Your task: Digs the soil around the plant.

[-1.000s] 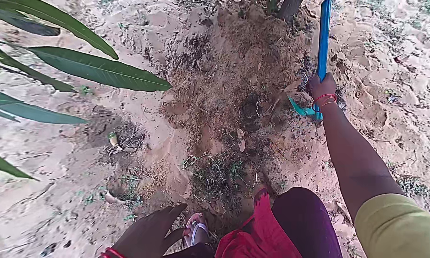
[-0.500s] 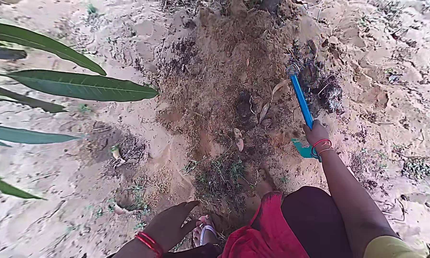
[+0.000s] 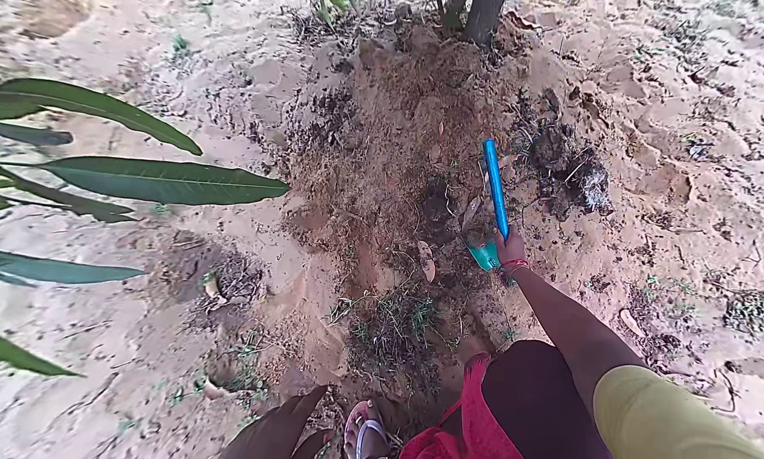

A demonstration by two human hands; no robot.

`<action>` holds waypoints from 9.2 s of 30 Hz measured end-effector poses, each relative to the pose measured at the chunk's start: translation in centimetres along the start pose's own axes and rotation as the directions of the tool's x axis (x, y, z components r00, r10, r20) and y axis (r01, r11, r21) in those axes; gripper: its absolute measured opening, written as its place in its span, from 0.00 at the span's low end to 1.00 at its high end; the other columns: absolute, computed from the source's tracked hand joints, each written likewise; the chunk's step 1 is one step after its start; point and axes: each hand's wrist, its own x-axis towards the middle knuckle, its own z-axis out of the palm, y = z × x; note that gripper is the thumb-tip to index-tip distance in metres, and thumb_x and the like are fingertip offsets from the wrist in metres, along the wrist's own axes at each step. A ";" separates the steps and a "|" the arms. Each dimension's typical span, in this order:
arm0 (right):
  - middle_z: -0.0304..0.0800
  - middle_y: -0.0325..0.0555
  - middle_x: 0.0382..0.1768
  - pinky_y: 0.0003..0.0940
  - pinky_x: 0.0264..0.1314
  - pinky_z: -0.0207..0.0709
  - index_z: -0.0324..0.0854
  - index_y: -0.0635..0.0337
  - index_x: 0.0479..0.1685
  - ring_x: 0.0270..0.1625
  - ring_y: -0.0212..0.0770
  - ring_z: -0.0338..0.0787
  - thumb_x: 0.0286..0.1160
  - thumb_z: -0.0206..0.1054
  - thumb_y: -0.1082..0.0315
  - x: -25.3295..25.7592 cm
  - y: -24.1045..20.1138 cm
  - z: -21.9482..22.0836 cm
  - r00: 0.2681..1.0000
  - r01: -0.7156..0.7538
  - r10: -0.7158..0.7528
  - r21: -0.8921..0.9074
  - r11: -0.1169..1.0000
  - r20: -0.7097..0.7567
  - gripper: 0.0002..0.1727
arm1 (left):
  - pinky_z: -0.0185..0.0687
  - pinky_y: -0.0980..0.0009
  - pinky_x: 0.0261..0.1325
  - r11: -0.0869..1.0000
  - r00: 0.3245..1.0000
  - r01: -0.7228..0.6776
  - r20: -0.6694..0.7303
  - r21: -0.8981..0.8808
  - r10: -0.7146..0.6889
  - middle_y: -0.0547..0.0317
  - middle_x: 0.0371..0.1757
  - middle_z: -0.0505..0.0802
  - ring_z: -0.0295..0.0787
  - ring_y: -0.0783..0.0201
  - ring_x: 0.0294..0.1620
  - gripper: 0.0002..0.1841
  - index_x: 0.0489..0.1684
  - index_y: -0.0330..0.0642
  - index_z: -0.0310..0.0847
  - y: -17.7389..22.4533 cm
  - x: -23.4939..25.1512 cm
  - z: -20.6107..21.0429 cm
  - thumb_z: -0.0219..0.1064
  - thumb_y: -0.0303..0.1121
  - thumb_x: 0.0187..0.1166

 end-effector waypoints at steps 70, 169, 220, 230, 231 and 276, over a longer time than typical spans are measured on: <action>0.80 0.47 0.35 0.33 0.31 0.88 0.63 0.60 0.66 0.26 0.38 0.88 0.95 0.53 0.62 -12.3 -16.8 -0.6 0.919 -0.394 0.209 0.782 0.482 0.334 0.13 | 0.81 0.38 0.62 0.783 0.891 -0.296 -0.454 -0.546 0.020 0.29 0.61 0.88 0.90 0.34 0.56 0.24 0.76 0.33 0.73 13.8 13.8 -3.2 0.69 0.34 0.84; 0.86 0.67 0.61 0.61 0.71 0.75 0.69 0.69 0.79 0.65 0.63 0.87 0.87 0.64 0.48 -25.2 -6.6 5.5 0.698 0.142 0.187 -0.390 0.910 0.691 0.35 | 0.88 0.62 0.51 0.466 0.955 -0.125 -0.233 -0.876 -0.182 0.38 0.54 0.87 0.89 0.57 0.43 0.19 0.66 0.26 0.74 0.1 21.7 -5.3 0.68 0.26 0.81; 0.86 0.64 0.54 0.56 0.65 0.77 0.71 0.70 0.74 0.57 0.59 0.88 0.88 0.64 0.51 -22.5 -11.7 2.7 0.662 0.175 0.173 -0.375 0.910 0.729 0.30 | 0.89 0.69 0.48 0.478 0.908 -0.191 -0.340 -0.857 -0.246 0.40 0.53 0.86 0.90 0.64 0.39 0.21 0.70 0.27 0.69 -1.0 18.5 -8.9 0.67 0.28 0.85; 0.81 0.64 0.73 0.60 0.77 0.71 0.68 0.65 0.81 0.77 0.59 0.82 0.91 0.56 0.54 -21.7 -6.9 10.1 0.595 0.205 0.387 -0.598 0.775 0.704 0.28 | 0.76 0.40 0.73 0.507 0.870 0.112 -0.162 -0.855 -0.466 0.28 0.71 0.83 0.82 0.37 0.72 0.28 0.83 0.30 0.62 -1.5 29.3 0.9 0.59 0.35 0.87; 0.81 0.64 0.74 0.59 0.77 0.71 0.68 0.65 0.81 0.78 0.59 0.81 0.91 0.56 0.54 -21.9 -7.5 9.8 0.569 0.230 0.399 -0.605 0.762 0.719 0.28 | 0.74 0.39 0.75 0.463 0.858 0.139 -0.128 -0.875 -0.498 0.28 0.73 0.82 0.81 0.37 0.75 0.30 0.87 0.32 0.58 -1.6 29.4 2.0 0.58 0.36 0.88; 0.80 0.48 0.33 0.41 0.41 0.79 0.73 0.69 0.62 0.31 0.40 0.82 0.85 0.68 0.54 -23.2 -11.1 -0.6 0.733 0.132 0.076 -0.251 0.959 0.676 0.24 | 0.89 0.54 0.45 0.386 0.844 -0.330 -0.452 -0.861 -0.289 0.35 0.58 0.86 0.92 0.49 0.43 0.28 0.82 0.36 0.60 3.6 19.0 -7.2 0.62 0.40 0.89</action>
